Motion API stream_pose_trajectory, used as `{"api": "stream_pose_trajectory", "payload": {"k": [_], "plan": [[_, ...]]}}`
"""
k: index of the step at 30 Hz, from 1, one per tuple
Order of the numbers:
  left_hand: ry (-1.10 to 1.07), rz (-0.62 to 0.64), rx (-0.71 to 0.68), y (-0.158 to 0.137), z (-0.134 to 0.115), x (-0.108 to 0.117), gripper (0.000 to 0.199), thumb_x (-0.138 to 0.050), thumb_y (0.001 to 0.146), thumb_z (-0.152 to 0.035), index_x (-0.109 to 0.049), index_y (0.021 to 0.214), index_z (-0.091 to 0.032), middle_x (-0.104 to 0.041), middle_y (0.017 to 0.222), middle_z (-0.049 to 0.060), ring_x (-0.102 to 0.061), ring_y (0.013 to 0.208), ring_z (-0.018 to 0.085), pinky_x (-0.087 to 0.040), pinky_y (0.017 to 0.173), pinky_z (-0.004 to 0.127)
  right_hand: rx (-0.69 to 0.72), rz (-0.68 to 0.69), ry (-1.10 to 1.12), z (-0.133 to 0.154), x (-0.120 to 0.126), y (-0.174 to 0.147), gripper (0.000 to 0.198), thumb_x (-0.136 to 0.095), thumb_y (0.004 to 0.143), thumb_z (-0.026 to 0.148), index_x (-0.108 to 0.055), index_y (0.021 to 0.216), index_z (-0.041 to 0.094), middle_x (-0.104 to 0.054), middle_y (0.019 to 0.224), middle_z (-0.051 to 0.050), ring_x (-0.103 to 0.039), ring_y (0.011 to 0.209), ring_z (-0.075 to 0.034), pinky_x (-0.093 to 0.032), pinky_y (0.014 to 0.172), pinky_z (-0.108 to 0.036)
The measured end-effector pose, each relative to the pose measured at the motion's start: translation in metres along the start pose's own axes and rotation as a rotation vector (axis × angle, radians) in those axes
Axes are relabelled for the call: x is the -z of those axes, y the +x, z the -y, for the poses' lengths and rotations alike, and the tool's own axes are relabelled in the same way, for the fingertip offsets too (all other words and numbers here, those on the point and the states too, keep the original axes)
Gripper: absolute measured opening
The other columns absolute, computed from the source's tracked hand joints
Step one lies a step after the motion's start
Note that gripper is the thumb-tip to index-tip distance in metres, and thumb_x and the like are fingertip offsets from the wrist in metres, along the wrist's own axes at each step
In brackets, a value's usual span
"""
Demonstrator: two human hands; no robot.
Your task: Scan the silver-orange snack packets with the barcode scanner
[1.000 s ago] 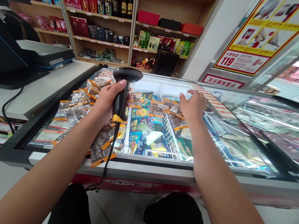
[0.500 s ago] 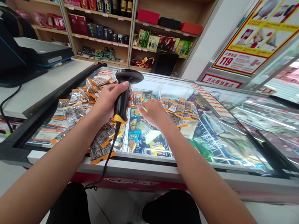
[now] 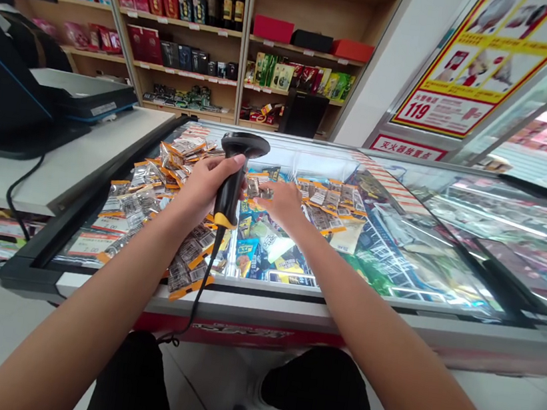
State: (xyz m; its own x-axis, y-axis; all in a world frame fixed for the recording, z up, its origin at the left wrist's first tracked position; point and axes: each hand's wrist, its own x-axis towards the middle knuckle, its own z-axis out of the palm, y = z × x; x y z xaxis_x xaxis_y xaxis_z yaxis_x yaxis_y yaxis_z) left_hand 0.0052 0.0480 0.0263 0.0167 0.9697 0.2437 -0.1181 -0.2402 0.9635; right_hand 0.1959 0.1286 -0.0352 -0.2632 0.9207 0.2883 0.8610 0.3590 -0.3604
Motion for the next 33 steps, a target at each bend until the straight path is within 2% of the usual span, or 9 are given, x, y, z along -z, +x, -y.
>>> {"api": "stream_pose_trajectory", "payload": {"k": [3, 6, 9, 13, 16, 20, 27, 30, 33], "plan": [[-0.006, 0.020, -0.005, -0.001, 0.001, 0.000, 0.046, -0.076, 0.082, -0.063, -0.065, 0.082, -0.019, -0.072, 0.072, 0.005, -0.064, 0.054, 0.013, -0.053, 0.051, 0.024, -0.019, -0.060, 0.138, -0.004, 0.003, -0.002, 0.063, -0.081, 0.084, 0.032, -0.061, 0.143, 0.021, -0.068, 0.132, -0.014, -0.058, 0.126, -0.037, -0.046, 0.108, -0.051], [-0.009, 0.020, -0.008, -0.002, 0.001, 0.000, 0.046, -0.076, 0.082, -0.063, -0.065, 0.082, -0.019, -0.072, 0.072, 0.005, -0.064, 0.053, 0.013, -0.055, 0.053, 0.024, 0.027, -0.098, 0.231, -0.006, 0.004, -0.004, 0.089, -0.077, 0.083, 0.024, -0.039, 0.163, 0.020, -0.055, 0.148, -0.018, -0.057, 0.129, -0.034, -0.048, 0.108, -0.049], [0.001, 0.025, -0.005, -0.001, 0.001, 0.000, 0.046, -0.076, 0.082, -0.063, -0.065, 0.084, -0.019, -0.071, 0.071, 0.004, -0.065, 0.054, 0.013, -0.055, 0.053, 0.024, 0.037, -0.099, 0.272, -0.006, 0.004, -0.005, 0.093, -0.073, 0.086, 0.026, -0.032, 0.169, 0.020, -0.052, 0.148, -0.018, -0.055, 0.133, -0.033, -0.047, 0.112, -0.048], [0.016, 0.084, 0.039, -0.001, 0.002, 0.000, 0.046, -0.078, 0.079, -0.062, -0.064, 0.083, -0.019, -0.073, 0.072, 0.005, -0.067, 0.054, 0.015, -0.055, 0.051, 0.024, -0.016, -0.218, 0.351, -0.008, 0.006, 0.000, 0.101, -0.070, 0.087, 0.032, -0.021, 0.173, 0.017, -0.050, 0.147, -0.018, -0.054, 0.133, -0.032, -0.047, 0.114, -0.045], [0.021, 0.160, 0.068, -0.003, 0.003, -0.001, 0.045, -0.080, 0.078, -0.060, -0.065, 0.083, -0.018, -0.075, 0.072, 0.006, -0.068, 0.054, 0.016, -0.056, 0.051, 0.025, -0.041, -0.285, 0.395, -0.012, 0.010, 0.003, 0.106, -0.068, 0.089, 0.036, -0.010, 0.176, 0.020, -0.049, 0.146, -0.017, -0.057, 0.128, -0.030, -0.050, 0.110, -0.042], [0.024, 0.249, 0.080, -0.007, 0.002, -0.001, 0.045, -0.081, 0.079, -0.060, -0.068, 0.085, -0.017, -0.076, 0.074, 0.006, -0.071, 0.056, 0.018, -0.057, 0.051, 0.026, -0.025, -0.325, 0.435, -0.018, 0.014, 0.004, 0.110, -0.069, 0.088, 0.035, -0.006, 0.177, 0.020, -0.047, 0.148, -0.019, -0.057, 0.129, -0.033, -0.050, 0.110, -0.045], [0.035, 0.323, 0.108, -0.010, 0.004, -0.003, 0.046, -0.082, 0.079, -0.059, -0.067, 0.085, -0.016, -0.075, 0.073, 0.006, -0.071, 0.055, 0.018, -0.058, 0.052, 0.027, -0.052, -0.291, 0.387, -0.016, 0.016, 0.003, 0.115, -0.069, 0.084, 0.029, -0.002, 0.176, 0.016, -0.047, 0.144, -0.019, -0.058, 0.124, -0.033, -0.054, 0.105, -0.043], [0.031, 0.299, 0.110, -0.010, 0.004, -0.003, 0.046, -0.082, 0.078, -0.060, -0.067, 0.086, -0.017, -0.076, 0.074, 0.006, -0.071, 0.056, 0.018, -0.057, 0.051, 0.027, -0.039, -0.303, 0.352, -0.016, 0.018, 0.004, 0.112, -0.069, 0.086, 0.031, -0.004, 0.176, 0.020, -0.047, 0.143, -0.017, -0.057, 0.128, -0.033, -0.052, 0.108, -0.044], [0.017, 0.203, 0.061, -0.008, 0.001, -0.003, 0.046, -0.080, 0.079, -0.061, -0.068, 0.086, -0.018, -0.077, 0.076, 0.006, -0.071, 0.056, 0.017, -0.056, 0.051, 0.026, -0.072, -0.375, 0.303, -0.031, 0.024, 0.008, 0.106, -0.072, 0.087, 0.031, -0.013, 0.175, 0.023, -0.049, 0.138, -0.017, -0.056, 0.130, -0.035, -0.050, 0.110, -0.048]]}}
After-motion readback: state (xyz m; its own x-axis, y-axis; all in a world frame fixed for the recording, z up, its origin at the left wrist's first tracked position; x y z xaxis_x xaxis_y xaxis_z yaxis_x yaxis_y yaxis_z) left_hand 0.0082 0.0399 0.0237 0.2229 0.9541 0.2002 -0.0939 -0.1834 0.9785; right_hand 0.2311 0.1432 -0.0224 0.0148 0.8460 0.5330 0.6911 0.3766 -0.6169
